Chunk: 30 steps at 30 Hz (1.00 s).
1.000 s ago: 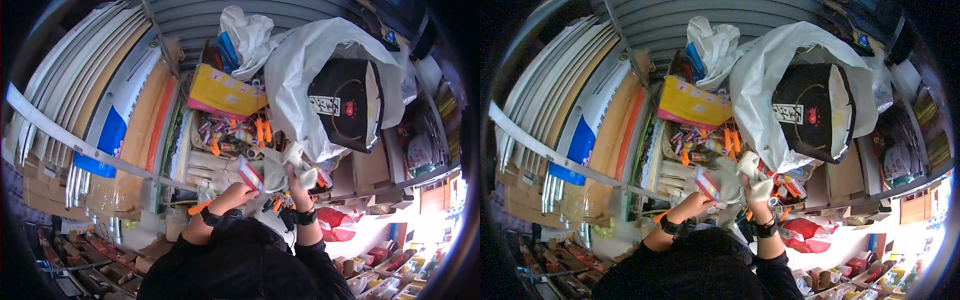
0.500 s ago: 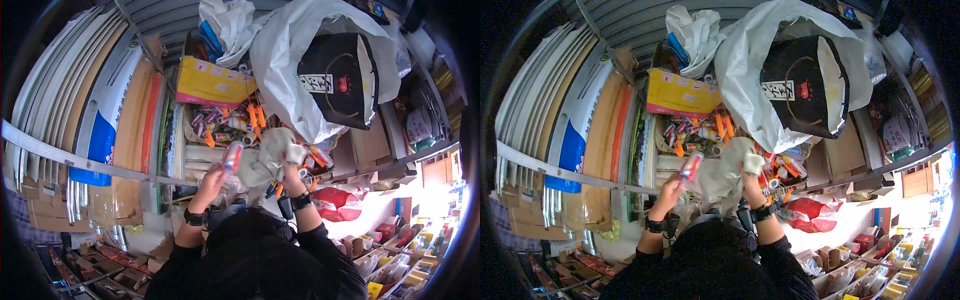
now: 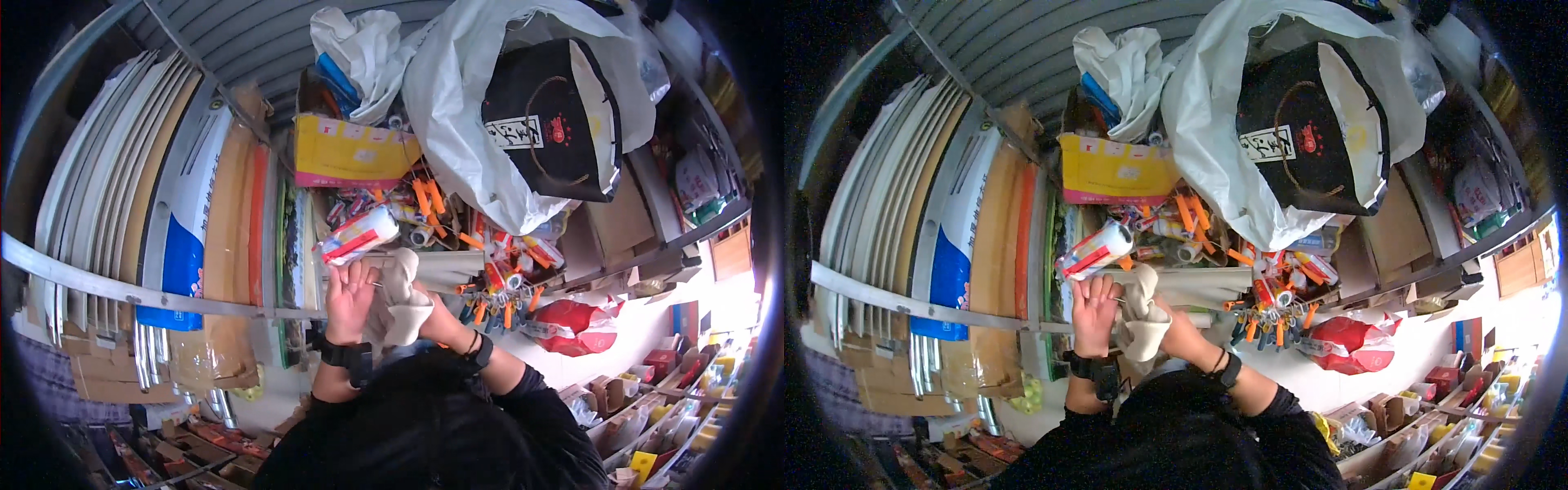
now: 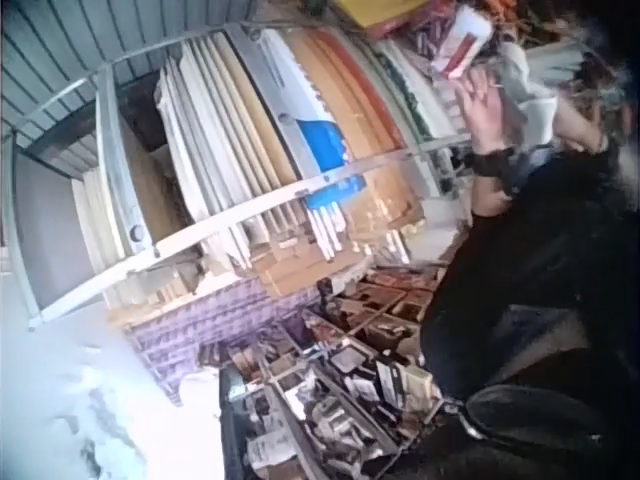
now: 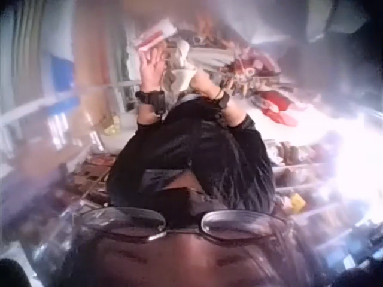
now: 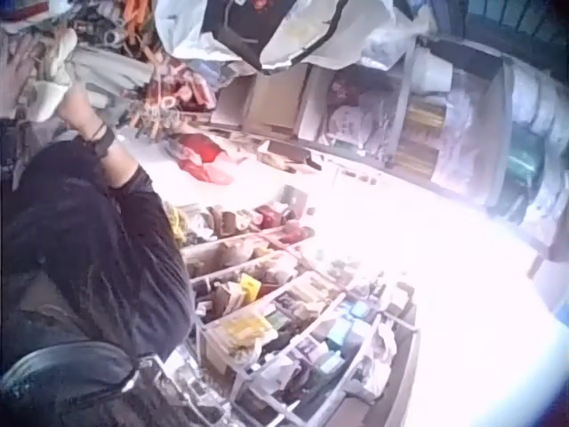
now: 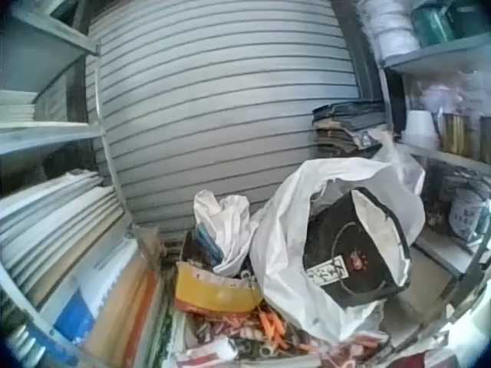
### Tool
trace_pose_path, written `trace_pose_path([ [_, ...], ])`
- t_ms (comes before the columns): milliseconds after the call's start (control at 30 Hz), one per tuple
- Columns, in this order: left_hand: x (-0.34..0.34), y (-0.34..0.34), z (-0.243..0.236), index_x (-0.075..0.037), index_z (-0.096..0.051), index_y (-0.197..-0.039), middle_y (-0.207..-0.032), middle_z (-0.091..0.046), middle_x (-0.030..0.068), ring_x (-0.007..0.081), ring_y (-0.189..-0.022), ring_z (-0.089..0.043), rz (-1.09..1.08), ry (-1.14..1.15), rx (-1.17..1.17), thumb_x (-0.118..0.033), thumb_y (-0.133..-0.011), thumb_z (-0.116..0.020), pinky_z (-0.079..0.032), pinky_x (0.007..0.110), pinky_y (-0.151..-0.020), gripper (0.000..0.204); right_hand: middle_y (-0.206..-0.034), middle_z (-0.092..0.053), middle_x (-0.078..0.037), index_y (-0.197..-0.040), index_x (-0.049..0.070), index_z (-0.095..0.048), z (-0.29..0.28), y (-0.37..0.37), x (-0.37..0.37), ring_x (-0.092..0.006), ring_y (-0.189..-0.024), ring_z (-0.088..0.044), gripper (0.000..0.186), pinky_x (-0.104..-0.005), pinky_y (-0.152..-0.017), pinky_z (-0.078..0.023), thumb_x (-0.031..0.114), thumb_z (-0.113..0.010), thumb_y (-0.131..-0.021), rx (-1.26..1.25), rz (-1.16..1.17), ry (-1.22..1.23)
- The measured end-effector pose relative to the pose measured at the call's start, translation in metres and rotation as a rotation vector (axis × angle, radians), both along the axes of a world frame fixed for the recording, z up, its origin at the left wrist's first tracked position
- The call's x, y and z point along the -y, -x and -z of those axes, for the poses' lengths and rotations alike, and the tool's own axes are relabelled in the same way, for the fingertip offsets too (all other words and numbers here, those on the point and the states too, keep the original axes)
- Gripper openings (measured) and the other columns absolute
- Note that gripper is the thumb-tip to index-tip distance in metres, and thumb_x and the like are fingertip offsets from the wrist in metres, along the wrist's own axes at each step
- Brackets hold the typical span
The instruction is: The person picks up boxed items and hardware components from shelves, wipes them with a cloth, and repositions them on the shelving units.
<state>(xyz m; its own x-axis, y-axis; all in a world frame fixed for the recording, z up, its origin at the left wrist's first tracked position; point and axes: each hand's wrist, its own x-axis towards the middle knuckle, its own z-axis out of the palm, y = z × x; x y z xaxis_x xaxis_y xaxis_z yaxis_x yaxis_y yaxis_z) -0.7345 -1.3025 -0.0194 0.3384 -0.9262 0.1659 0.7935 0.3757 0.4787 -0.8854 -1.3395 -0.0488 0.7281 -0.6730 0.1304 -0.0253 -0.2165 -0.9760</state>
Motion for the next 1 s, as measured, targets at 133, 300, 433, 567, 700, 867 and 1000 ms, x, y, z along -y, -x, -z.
trace_pose_path([
  [133,0.006,-0.005,-0.003,-0.012,-0.037,-0.063,-0.057,-0.031,-0.0014,0.0137,-0.062,-0.032,-0.008,-0.016,0.055,-0.033,-0.088,-0.037,-0.029,0.027,-0.064,0.032,-0.107,-0.051,-0.010,-0.116,0.007,-0.042,0.008,0.006,0.002,-0.0221,-0.098,-0.050,0.048,-0.0330,-0.085,-0.039,0.013,-0.060,-0.072,0.282,0.077,-0.226],
  [300,0.016,-0.031,-0.019,-0.011,-0.040,-0.067,-0.063,-0.035,-0.0009,0.0112,-0.063,-0.034,-0.352,-0.074,0.349,-0.034,-0.086,-0.044,-0.030,0.028,-0.068,0.030,-0.108,-0.049,-0.013,-0.116,0.001,-0.042,0.024,0.044,0.033,-0.0173,-0.103,-0.045,0.044,-0.0282,-0.073,-0.044,0.013,-0.055,-0.076,0.250,0.181,-0.284],
  [433,0.035,-0.015,-0.018,-0.012,-0.039,-0.066,-0.057,-0.031,-0.0020,0.0098,-0.059,-0.031,-0.389,-0.046,0.272,-0.033,-0.087,-0.041,-0.029,0.027,-0.066,0.030,-0.124,-0.035,-0.015,-0.116,0.003,-0.044,0.033,0.004,0.011,-0.0253,-0.110,-0.040,0.048,-0.0344,-0.085,-0.038,0.015,-0.059,-0.073,0.303,0.149,-0.441],
  [567,0.044,-0.008,-0.017,-0.012,-0.037,-0.066,-0.053,-0.028,-0.0042,0.0082,-0.056,-0.028,-0.398,-0.026,0.208,-0.032,-0.088,-0.038,-0.028,0.026,-0.063,0.030,-0.116,-0.040,-0.017,-0.110,0.025,-0.053,0.005,0.005,0.004,-0.0346,-0.106,-0.040,0.059,-0.0394,-0.088,-0.036,0.005,-0.059,-0.055,-0.095,0.119,0.576],
  [700,0.041,-0.003,-0.010,-0.012,-0.038,-0.065,-0.053,-0.028,-0.0032,0.0097,-0.056,-0.029,-0.311,-0.014,0.166,-0.030,-0.089,-0.036,-0.029,0.027,-0.064,0.030,-0.110,-0.045,-0.016,-0.107,0.021,-0.055,0.022,0.016,0.015,-0.0334,-0.093,-0.049,0.051,-0.0382,-0.076,-0.043,0.004,-0.055,-0.058,-0.178,0.188,0.705],
  [867,0.038,0.002,-0.006,-0.012,-0.038,-0.065,-0.054,-0.028,-0.0031,0.0105,-0.057,-0.029,-0.323,-0.100,0.040,-0.028,-0.089,-0.035,-0.030,0.028,-0.067,0.030,-0.100,-0.049,-0.013,-0.109,0.020,-0.053,0.039,0.043,0.029,-0.0312,-0.087,-0.053,0.052,-0.0355,-0.072,-0.044,0.009,-0.062,-0.059,-0.263,0.130,0.627],
  [1000,0.033,-0.003,-0.006,-0.012,-0.038,-0.065,-0.056,-0.029,-0.0032,0.0103,-0.057,-0.030,-0.331,-0.129,0.024,-0.026,-0.090,-0.036,-0.030,0.027,-0.068,0.028,-0.092,-0.055,-0.014,-0.109,0.013,-0.051,0.036,0.058,0.027,-0.0297,-0.078,-0.057,0.046,-0.0326,-0.070,-0.047,0.018,-0.066,-0.065,-0.135,0.185,0.255],
])
